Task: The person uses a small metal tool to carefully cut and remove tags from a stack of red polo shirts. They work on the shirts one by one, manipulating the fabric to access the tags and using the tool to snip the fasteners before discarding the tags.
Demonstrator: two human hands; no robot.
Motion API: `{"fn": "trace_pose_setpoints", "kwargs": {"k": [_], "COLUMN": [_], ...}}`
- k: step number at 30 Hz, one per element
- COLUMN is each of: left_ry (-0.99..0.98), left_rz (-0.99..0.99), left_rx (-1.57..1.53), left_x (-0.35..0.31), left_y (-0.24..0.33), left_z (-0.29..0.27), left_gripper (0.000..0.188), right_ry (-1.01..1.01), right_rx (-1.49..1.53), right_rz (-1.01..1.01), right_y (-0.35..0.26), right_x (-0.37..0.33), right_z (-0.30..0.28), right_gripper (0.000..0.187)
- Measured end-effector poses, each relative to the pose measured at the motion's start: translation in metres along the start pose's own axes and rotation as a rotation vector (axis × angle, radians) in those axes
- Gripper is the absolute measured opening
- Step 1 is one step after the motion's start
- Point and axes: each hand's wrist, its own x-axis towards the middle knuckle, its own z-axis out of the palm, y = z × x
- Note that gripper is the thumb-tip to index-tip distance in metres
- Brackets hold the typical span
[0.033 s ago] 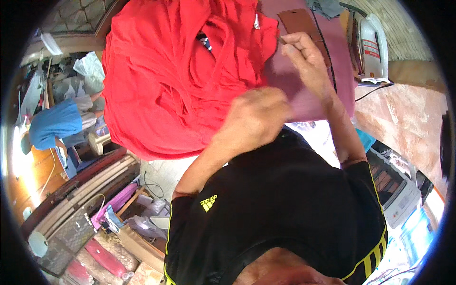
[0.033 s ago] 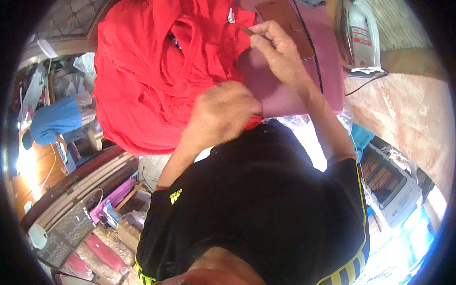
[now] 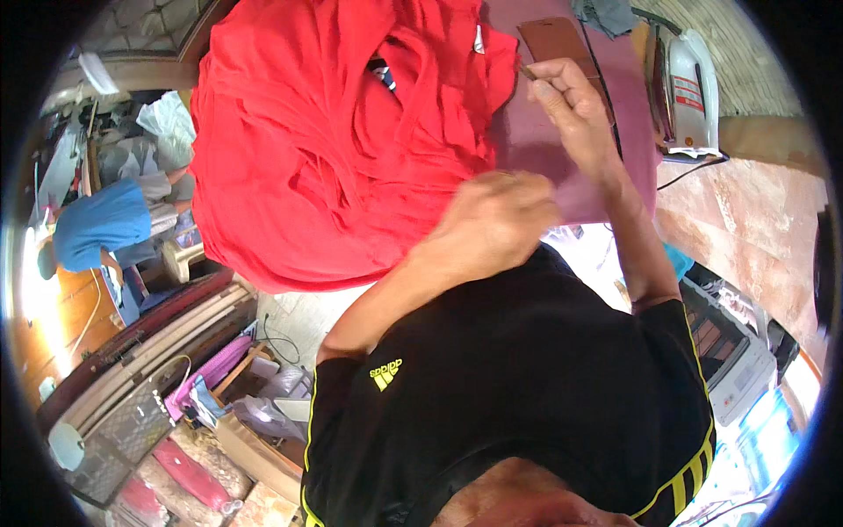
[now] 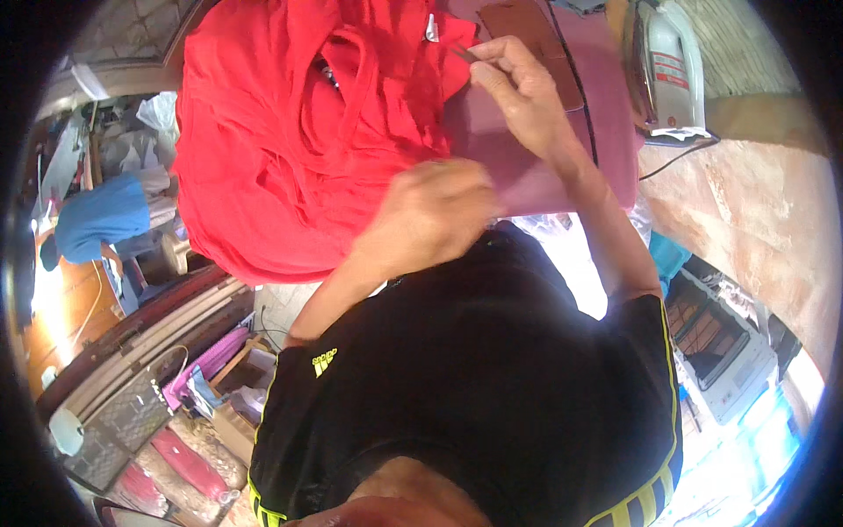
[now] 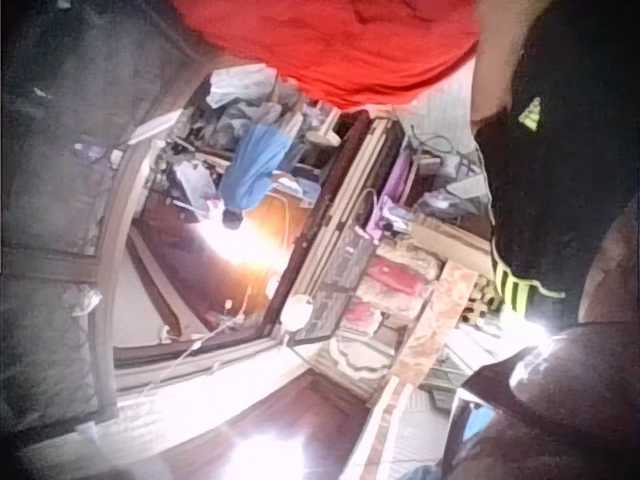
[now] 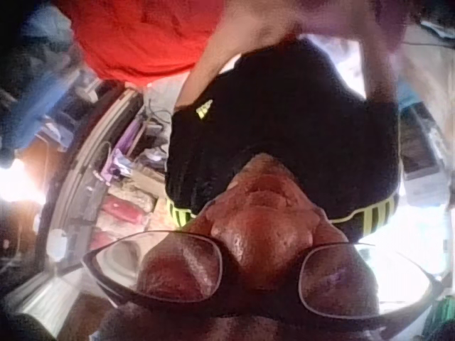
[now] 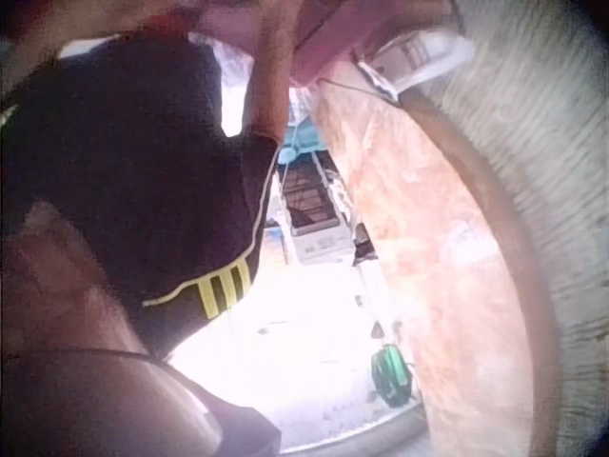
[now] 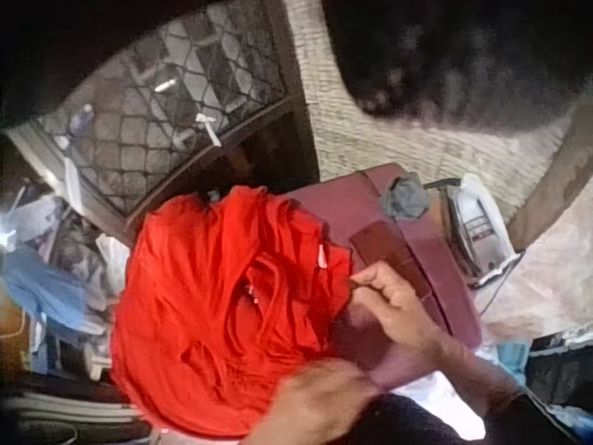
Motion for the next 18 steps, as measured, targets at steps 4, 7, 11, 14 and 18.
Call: {"fn": "trace_pose_setpoints", "kwargs": {"k": [4, 7, 11, 14, 18], "left_ry": [-0.14, -0.313, 0.328, 0.355, 0.45], "left_rz": [0.064, -0.103, -0.282, -0.547, -0.585], "left_rx": [-0.043, -0.012, 0.279, 0.335, 0.269], "left_x": [0.002, 0.007, -0.026, -0.042, -0.051], "left_y": [0.01, 0.01, -0.02, -0.027, -0.033], "left_z": [0.051, -0.007, -0.069, -0.078, -0.069], "left_gripper": [0.027, 0.023, 0.02, 0.022, 0.022], "right_ry": [-0.114, -0.229, -0.327, -0.416, -0.467], "right_rx": [-0.019, 0.046, -0.044, -0.209, -0.183], "right_rz": [-0.078, -0.101, -0.376, -0.571, -0.516], "right_y": [-0.021, -0.019, -0.014, -0.003, -0.005], "right_x": [0.007, 0.012, 0.03, 0.051, 0.063], "right_z": [0.005, 0.022, 0.053, 0.068, 0.075], "right_gripper": [0.03, 0.036, 0.044, 0.042, 0.035]}}
